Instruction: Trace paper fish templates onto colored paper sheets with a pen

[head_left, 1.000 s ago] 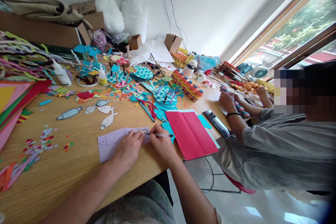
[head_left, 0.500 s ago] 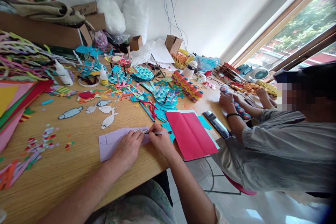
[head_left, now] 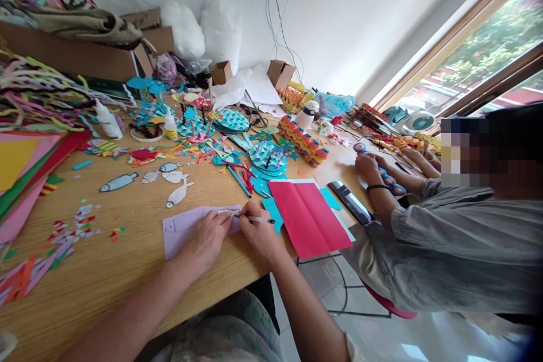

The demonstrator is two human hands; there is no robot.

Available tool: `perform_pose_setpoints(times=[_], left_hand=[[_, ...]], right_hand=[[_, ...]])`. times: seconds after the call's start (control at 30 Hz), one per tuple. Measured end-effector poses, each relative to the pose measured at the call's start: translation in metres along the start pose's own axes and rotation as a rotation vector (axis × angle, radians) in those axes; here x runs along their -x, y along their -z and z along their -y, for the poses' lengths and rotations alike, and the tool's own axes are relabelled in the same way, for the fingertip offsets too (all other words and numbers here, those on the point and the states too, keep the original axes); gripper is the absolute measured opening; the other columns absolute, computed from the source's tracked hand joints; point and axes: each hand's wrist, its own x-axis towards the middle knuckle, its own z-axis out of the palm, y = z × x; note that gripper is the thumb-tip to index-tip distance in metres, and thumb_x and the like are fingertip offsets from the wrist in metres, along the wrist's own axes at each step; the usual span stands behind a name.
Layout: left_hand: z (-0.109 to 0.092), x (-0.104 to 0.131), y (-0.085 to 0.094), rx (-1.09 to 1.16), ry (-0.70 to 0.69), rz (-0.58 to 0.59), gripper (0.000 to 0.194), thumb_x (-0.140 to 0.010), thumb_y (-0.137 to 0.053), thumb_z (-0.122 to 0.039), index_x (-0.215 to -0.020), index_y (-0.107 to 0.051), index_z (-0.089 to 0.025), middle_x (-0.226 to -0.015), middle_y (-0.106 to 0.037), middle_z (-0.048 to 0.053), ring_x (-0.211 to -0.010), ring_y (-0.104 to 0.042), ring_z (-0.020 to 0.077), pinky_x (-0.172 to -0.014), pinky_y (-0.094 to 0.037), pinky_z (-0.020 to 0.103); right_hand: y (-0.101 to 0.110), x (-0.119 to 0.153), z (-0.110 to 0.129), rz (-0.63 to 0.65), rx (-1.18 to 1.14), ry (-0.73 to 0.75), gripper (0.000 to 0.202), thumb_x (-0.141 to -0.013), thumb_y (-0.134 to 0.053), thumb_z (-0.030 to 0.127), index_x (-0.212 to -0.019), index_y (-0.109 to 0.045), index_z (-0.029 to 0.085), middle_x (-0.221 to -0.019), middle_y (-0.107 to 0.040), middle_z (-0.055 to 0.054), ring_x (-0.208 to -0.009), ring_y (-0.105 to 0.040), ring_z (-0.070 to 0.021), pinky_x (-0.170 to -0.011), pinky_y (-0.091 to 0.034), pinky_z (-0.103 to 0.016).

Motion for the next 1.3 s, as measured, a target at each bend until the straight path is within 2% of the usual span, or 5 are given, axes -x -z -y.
perform_pose_setpoints(times=[0.23, 0.43, 0.77, 1.07, 1.3], left_hand=[[0.003, -0.001, -0.003, -0.024, 0.004, 0.001, 0.037, -0.086, -0.03, -0.011, -0.113, -0.056, -0.017, -0.123, -0.053, 0.008, -0.107, -0.047, 0.0205, -0.092, -0.039, 0.036], [0.005, 0.0, -0.008, -0.036, -0.004, -0.016, 0.037, -0.086, -0.032, -0.009, -0.115, -0.053, -0.017, -0.121, -0.054, 0.008, -0.107, -0.047, 0.0203, -0.093, -0.039, 0.035], [0.008, 0.001, -0.012, -0.026, -0.014, -0.044, 0.038, -0.085, -0.03, -0.007, -0.114, -0.055, -0.011, -0.121, -0.055, 0.01, -0.107, -0.048, 0.0212, -0.093, -0.039, 0.035], [0.017, 0.0, -0.024, 0.114, -0.046, -0.133, 0.036, -0.085, -0.032, -0.01, -0.109, -0.058, -0.012, -0.117, -0.058, 0.01, -0.107, -0.048, 0.0217, -0.094, -0.04, 0.037], [0.017, 0.002, -0.021, 0.248, 0.016, -0.148, 0.031, -0.086, -0.036, -0.016, -0.107, -0.059, -0.019, -0.119, -0.055, 0.007, -0.109, -0.048, 0.0211, -0.094, -0.039, 0.036]], right_hand=[[0.001, 0.004, 0.003, 0.015, -0.033, -0.003, 0.01, -0.067, -0.04, 0.015, -0.064, -0.049, 0.02, -0.053, -0.045, 0.005, -0.049, -0.039, -0.0105, -0.049, -0.03, -0.021], [-0.003, 0.003, -0.002, -0.048, -0.076, -0.044, 0.008, -0.067, -0.039, 0.017, -0.063, -0.046, 0.02, -0.054, -0.042, 0.005, -0.05, -0.038, -0.0107, -0.049, -0.029, -0.022], [0.0, 0.004, 0.007, -0.035, -0.051, -0.04, 0.008, -0.067, -0.039, 0.017, -0.062, -0.044, 0.02, -0.053, -0.041, 0.005, -0.05, -0.039, -0.0113, -0.05, -0.029, -0.022], [-0.005, 0.007, 0.009, -0.007, -0.05, -0.004, 0.008, -0.066, -0.04, 0.015, -0.062, -0.046, 0.02, -0.053, -0.043, 0.005, -0.05, -0.037, -0.0098, -0.049, -0.027, -0.021], [-0.002, 0.003, 0.003, 0.0, -0.15, -0.059, 0.008, -0.066, -0.042, 0.015, -0.062, -0.047, 0.019, -0.052, -0.042, 0.005, -0.048, -0.037, -0.0096, -0.046, -0.028, -0.02]])
